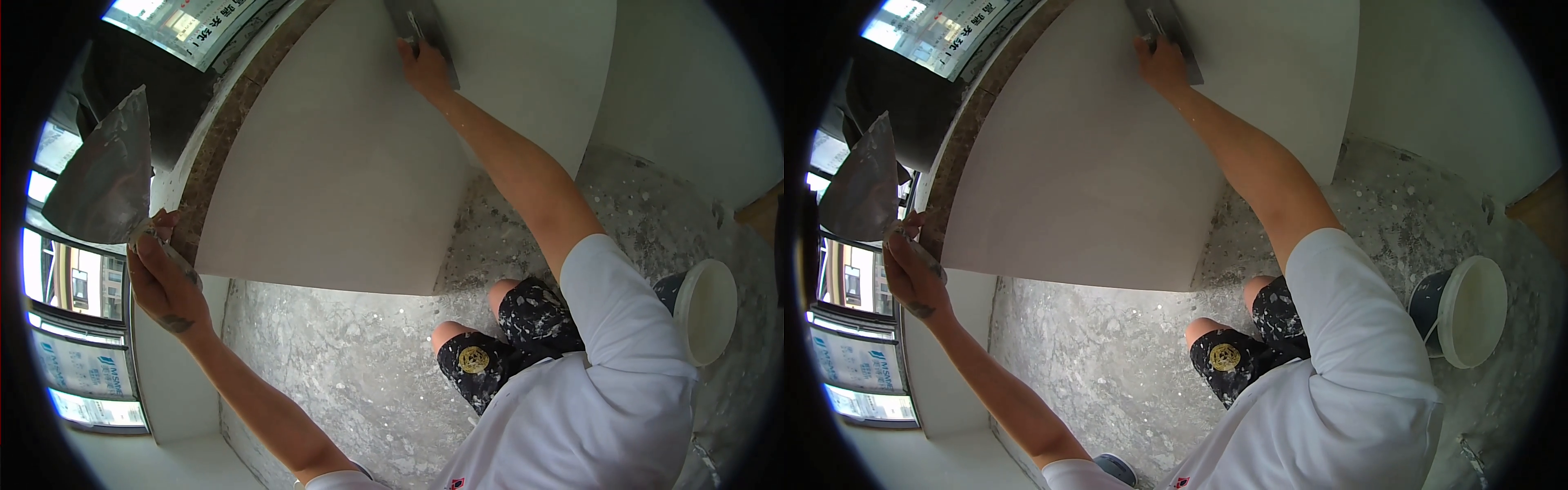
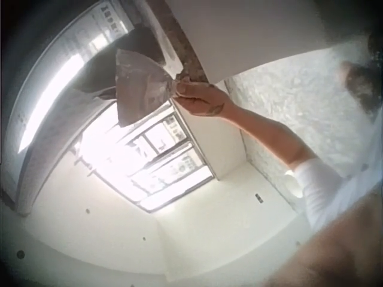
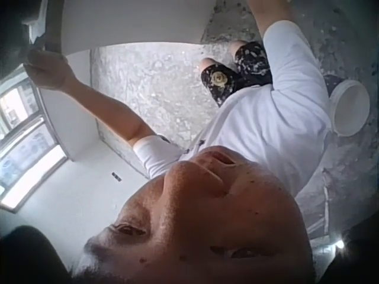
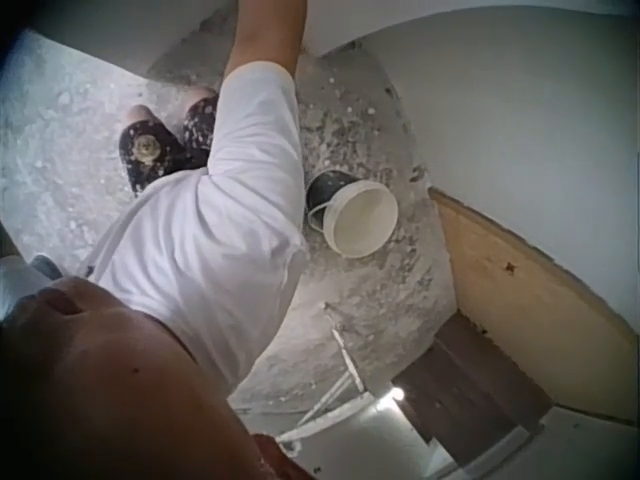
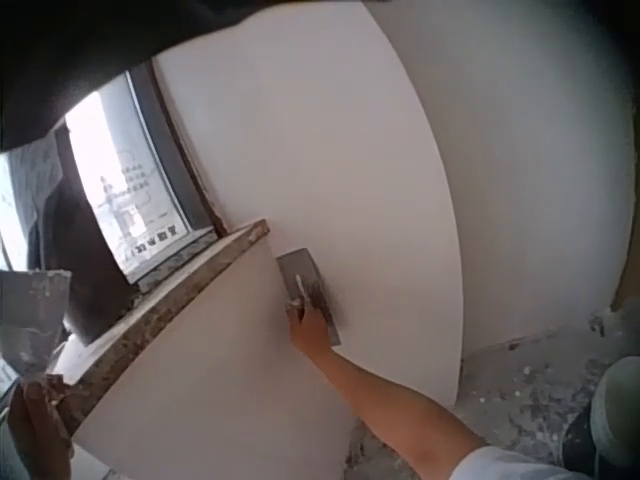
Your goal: Applying and smoothing putty on a wall corner using a trowel and putty knife.
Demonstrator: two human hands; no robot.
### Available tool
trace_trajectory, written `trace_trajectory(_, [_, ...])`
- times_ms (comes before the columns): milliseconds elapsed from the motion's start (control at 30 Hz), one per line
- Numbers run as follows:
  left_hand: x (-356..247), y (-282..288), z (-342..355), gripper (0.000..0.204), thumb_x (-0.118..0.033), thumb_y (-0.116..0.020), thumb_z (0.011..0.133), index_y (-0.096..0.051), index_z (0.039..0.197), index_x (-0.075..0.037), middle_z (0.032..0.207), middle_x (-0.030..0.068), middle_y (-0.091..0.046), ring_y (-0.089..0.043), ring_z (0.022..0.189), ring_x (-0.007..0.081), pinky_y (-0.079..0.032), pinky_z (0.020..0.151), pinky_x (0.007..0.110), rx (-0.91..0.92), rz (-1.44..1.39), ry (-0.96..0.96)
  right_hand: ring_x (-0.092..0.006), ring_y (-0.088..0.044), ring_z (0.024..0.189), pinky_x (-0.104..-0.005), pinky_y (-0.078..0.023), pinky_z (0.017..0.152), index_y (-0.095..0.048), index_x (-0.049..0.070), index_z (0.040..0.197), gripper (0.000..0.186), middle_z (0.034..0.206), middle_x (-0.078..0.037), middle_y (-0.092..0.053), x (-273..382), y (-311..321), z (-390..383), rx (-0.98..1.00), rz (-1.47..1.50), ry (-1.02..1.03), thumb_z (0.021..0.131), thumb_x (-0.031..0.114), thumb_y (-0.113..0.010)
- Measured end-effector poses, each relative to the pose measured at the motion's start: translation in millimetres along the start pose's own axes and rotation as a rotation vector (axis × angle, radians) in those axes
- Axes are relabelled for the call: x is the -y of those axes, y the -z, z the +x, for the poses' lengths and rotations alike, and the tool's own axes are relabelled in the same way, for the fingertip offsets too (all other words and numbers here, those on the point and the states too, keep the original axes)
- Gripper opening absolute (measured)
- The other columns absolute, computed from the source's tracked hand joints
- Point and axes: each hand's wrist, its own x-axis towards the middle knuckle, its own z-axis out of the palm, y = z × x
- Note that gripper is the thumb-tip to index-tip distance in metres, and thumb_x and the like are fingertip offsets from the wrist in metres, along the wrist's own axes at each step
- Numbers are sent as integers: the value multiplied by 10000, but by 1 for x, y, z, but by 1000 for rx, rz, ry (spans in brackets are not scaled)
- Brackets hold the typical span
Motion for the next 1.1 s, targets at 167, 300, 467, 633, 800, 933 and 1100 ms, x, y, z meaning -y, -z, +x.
trace_trajectory(167, [-9,7,-1,396,-319,-378,1043,-587,981,11,998,121,-680,-636,941,200,-471,917,354,-7,94,83,-435,-606,894,-492,-474,742,-572,-49,920,498,885,-284,-611,-53,-9,-54,42,85,-28,938,449,-563])
trace_trajectory(300, [-5,0,6,400,-326,-374,1044,-584,997,11,1008,123,-677,-634,936,200,-472,913,356,3,-66,26,-427,-602,863,-489,-468,719,-563,-44,898,464,827,-258,-597,-125,10,-69,11,-34,-17,926,418,-601])
trace_trajectory(467, [6,10,-3,431,-346,-347,1049,-585,992,9,1020,122,-665,-597,940,198,-441,900,350,41,-19,46,-395,-622,817,-469,-481,701,-565,-17,900,500,833,-225,-613,-115,13,-148,-250,-201,62,872,474,-659])
trace_trajectory(633, [1,9,-1,457,-369,-341,1049,-586,1011,15,1028,124,-660,-602,950,201,-451,895,348,66,-21,46,-293,-637,680,-398,-490,626,-614,44,858,506,833,-112,-667,-32,77,-79,16,33,-7,766,522,-751])
trace_trajectory(800, [-5,7,2,529,-434,-323,1043,-605,1083,11,1057,110,-653,-589,974,191,-448,892,340,52,39,99,-269,-645,837,-402,-484,732,-662,57,903,547,840,-107,-673,1,54,14,142,185,5,745,576,-735])
trace_trajectory(933, [0,8,4,552,-464,-328,1038,-623,1117,-4,1107,111,-639,-562,989,186,-439,894,340,49,3,124,-237,-658,807,-361,-505,751,-659,10,1012,564,827,-97,-682,-2,27,61,-60,65,174,778,515,-750])
trace_trajectory(1100, [-6,1,5,581,-486,-317,1029,-536,1168,34,1168,171,-623,-541,1167,238,-372,1084,402,54,-178,200,-227,-613,701,-379,-483,662,-612,-12,828,353,782,-148,-660,24,43,40,168,129,161,802,310,-754])
